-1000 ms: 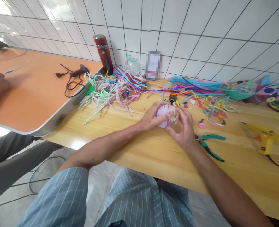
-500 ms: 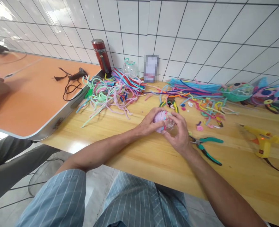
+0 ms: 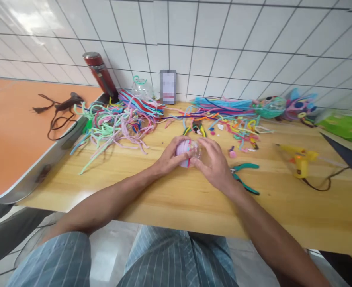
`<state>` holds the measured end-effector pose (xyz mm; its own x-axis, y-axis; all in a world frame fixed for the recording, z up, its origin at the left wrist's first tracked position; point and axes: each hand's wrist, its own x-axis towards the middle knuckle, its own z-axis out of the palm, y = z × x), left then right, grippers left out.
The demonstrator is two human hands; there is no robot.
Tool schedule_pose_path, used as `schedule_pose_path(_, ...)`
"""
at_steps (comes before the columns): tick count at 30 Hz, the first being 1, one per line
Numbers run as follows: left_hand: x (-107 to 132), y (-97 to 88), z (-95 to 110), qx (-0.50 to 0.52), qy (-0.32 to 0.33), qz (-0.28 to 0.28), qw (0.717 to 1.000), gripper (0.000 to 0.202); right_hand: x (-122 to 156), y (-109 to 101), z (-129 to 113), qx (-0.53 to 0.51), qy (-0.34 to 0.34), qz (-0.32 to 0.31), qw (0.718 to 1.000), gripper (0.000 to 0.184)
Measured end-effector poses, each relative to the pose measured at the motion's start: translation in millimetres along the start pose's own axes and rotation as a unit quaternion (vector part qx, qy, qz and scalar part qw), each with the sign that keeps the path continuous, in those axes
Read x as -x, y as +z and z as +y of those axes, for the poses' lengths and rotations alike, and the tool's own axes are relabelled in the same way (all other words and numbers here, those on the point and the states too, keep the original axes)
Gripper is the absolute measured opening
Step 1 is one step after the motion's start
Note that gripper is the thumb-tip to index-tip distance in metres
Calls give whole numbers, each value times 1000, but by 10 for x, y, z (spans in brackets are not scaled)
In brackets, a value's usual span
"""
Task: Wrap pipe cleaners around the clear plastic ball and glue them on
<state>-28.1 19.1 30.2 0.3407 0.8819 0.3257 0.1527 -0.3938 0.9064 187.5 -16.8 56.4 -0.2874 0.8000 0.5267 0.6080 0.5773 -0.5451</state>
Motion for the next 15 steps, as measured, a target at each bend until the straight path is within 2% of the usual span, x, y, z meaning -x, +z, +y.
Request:
schedule_pose_path(5, 1, -12, 2, -15, -29, -7, 999, 57, -45, -671, -125, 44, 86, -59, 994, 45)
schedule_pose_path(9, -17, -10, -14, -26, -33, -9, 999, 59, 244, -1084, 104, 62, 208, -68, 974, 33)
schedule_pose_path(11, -33, 1, -9, -30, -29, -9, 999, 58, 423, -1158, 291, 71, 251, -33, 965, 35)
schedule_pose_path(12, -41, 6, -2, -30, -30, -12, 999, 58, 492, -1151, 371, 77, 249, -14, 965, 39)
schedule_pose_path(13, -49, 11, 6, -30, -30, -12, 999, 58, 537, -1116, 429, 86, 226, 2, 970, 42)
schedule_pose_path(15, -63, 19, 21, -34, -25, -19, 999, 58, 550, -966, 462, 101, 137, 14, 985, 48)
